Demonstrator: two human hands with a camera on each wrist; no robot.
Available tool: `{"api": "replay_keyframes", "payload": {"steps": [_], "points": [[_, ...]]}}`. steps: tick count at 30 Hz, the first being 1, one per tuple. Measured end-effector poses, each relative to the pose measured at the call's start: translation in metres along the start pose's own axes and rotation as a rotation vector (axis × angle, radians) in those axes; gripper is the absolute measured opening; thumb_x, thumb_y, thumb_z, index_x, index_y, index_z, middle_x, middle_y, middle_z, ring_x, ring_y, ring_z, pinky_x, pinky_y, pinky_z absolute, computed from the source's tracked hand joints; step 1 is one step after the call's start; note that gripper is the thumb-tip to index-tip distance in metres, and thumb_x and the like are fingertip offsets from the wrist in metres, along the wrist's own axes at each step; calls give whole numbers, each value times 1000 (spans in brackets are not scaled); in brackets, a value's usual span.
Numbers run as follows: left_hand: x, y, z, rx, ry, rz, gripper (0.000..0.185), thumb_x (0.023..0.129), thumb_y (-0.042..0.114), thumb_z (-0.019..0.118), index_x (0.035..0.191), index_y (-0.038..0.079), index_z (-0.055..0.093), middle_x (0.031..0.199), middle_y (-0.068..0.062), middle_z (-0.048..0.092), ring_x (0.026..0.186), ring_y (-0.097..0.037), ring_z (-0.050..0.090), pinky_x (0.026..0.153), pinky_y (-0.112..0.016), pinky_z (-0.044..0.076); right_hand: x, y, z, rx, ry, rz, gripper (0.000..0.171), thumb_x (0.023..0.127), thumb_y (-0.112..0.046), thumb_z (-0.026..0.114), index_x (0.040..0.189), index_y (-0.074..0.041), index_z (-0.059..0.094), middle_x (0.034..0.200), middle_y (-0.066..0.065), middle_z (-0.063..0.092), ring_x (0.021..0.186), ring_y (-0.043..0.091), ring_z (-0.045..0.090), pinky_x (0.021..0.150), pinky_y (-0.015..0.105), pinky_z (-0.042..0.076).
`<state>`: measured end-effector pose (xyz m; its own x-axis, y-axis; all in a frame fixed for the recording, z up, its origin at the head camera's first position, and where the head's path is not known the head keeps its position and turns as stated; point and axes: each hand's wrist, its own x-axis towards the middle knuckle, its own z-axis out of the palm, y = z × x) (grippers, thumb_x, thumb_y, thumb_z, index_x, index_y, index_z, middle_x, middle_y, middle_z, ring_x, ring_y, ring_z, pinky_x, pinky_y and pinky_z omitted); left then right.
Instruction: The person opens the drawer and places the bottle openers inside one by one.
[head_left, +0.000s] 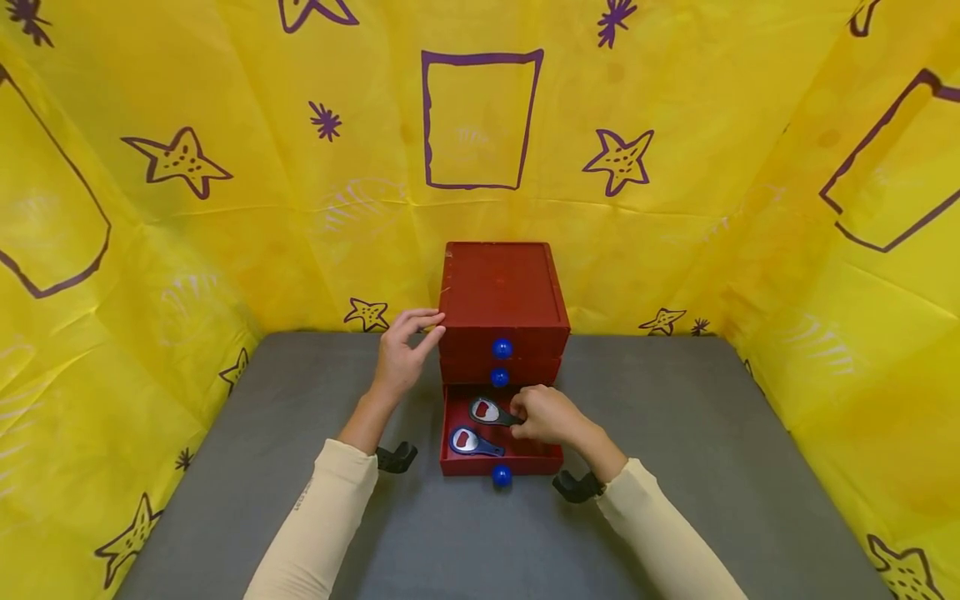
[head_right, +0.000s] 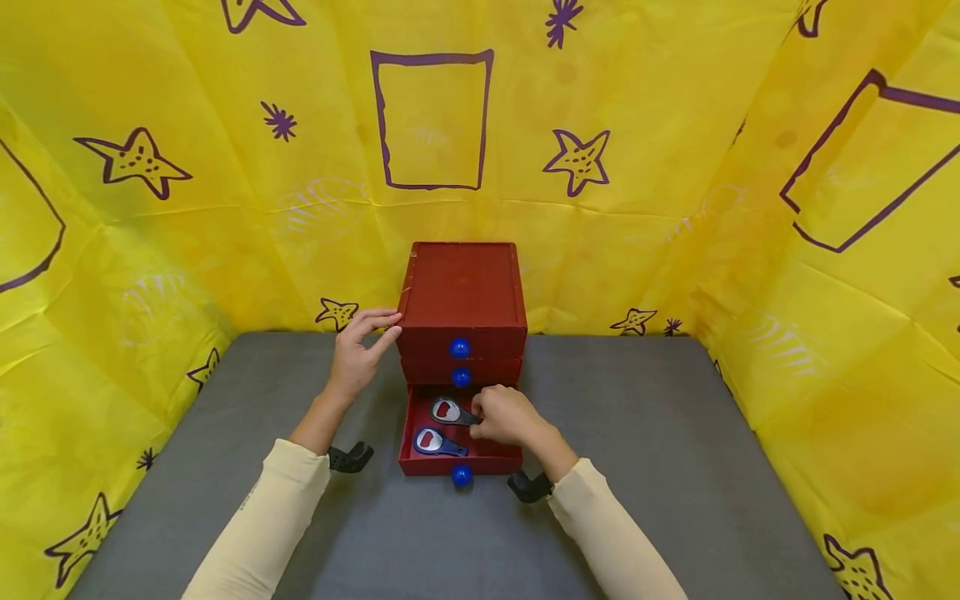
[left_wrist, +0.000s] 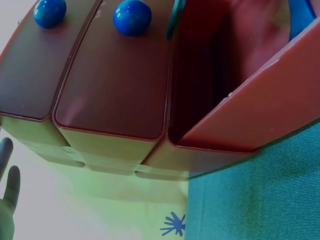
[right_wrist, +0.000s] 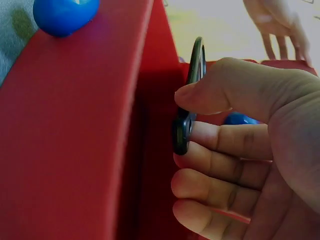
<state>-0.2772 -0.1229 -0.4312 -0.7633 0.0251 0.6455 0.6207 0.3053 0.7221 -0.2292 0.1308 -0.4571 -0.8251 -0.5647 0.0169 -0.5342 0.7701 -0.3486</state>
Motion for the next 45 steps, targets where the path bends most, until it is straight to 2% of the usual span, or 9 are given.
{"api": "replay_keyframes", "payload": {"steps": [6, 14, 16, 21, 24, 31, 37, 42, 45], "points": [[0, -1, 1, 8, 10, 10, 23, 87, 8, 71, 110, 3, 73, 112, -15, 68, 108, -27, 60, 94, -14, 43, 11, -5, 13, 27, -2, 60, 15, 75, -21, 79, 75, -12, 67, 70, -2, 57, 65, 13, 48, 57, 27, 42], [-1, -1, 3, -8, 24, 19, 23, 87, 6, 71, 109, 1, 73, 111, -17, 67, 106, -29, 61, 91, -12, 43, 18, -9, 30, 67, -16, 148, 27, 78, -21, 78, 64, -14, 56, 58, -4, 43, 57, 13, 42, 52, 24, 30], [-1, -1, 4, -7, 32, 20, 23, 86, 4, 71, 108, -1, 73, 111, -19, 67, 106, -31, 61, 90, -16, 45, 21, -9, 35, 44, -4, 161, 30, 78, -21, 78, 63, -14, 54, 59, -4, 42, 57, 14, 41, 52, 24, 29], [-3, 1, 2, 8, 36, 11, 23, 87, 4, 70, 109, -1, 72, 112, -19, 67, 107, -30, 60, 89, -32, 48, 27, -15, 44, -49, 1, 189, 26, 76, -23, 79, 66, -11, 59, 68, 2, 56, 61, 17, 49, 55, 30, 41], [-4, 1, 2, 4, 37, -6, 23, 87, 5, 70, 109, 0, 72, 113, -17, 67, 107, -27, 60, 89, -31, 48, 31, -18, 48, -79, 1, 200, 22, 76, -23, 79, 72, -8, 64, 74, 6, 64, 63, 20, 54, 58, 35, 49], [-3, 30, 3, 8, 35, -11, 22, 87, -3, 68, 108, -10, 69, 111, -26, 64, 105, -37, 58, 89, -25, 47, 33, -15, 59, -92, 66, 204, 18, 78, -20, 76, 71, -9, 64, 73, 8, 66, 64, 23, 60, 58, 37, 51], [-3, 36, 2, 0, 30, -12, 21, 87, -4, 67, 107, -11, 69, 111, -27, 64, 105, -36, 58, 89, -18, 46, 23, -8, 50, 13, 67, 170, 25, 84, -23, 74, 66, -10, 62, 61, 2, 56, 58, 15, 49, 54, 28, 38], [-3, 35, 1, -25, 21, -24, 22, 88, -1, 67, 109, -10, 69, 113, -26, 64, 106, -36, 57, 89, -10, 41, 12, -2, 34, 93, 33, 145, 11, 85, -21, 74, 84, -10, 74, 78, 1, 71, 67, 13, 57, 65, 30, 51], [-2, 35, 1, -25, 14, -36, 22, 88, 0, 67, 109, -9, 69, 113, -26, 64, 106, -35, 57, 90, -10, 41, 4, 0, 24, 113, 30, 132, 13, 86, -19, 73, 91, -8, 76, 87, 3, 74, 76, 16, 62, 73, 34, 54]]}}
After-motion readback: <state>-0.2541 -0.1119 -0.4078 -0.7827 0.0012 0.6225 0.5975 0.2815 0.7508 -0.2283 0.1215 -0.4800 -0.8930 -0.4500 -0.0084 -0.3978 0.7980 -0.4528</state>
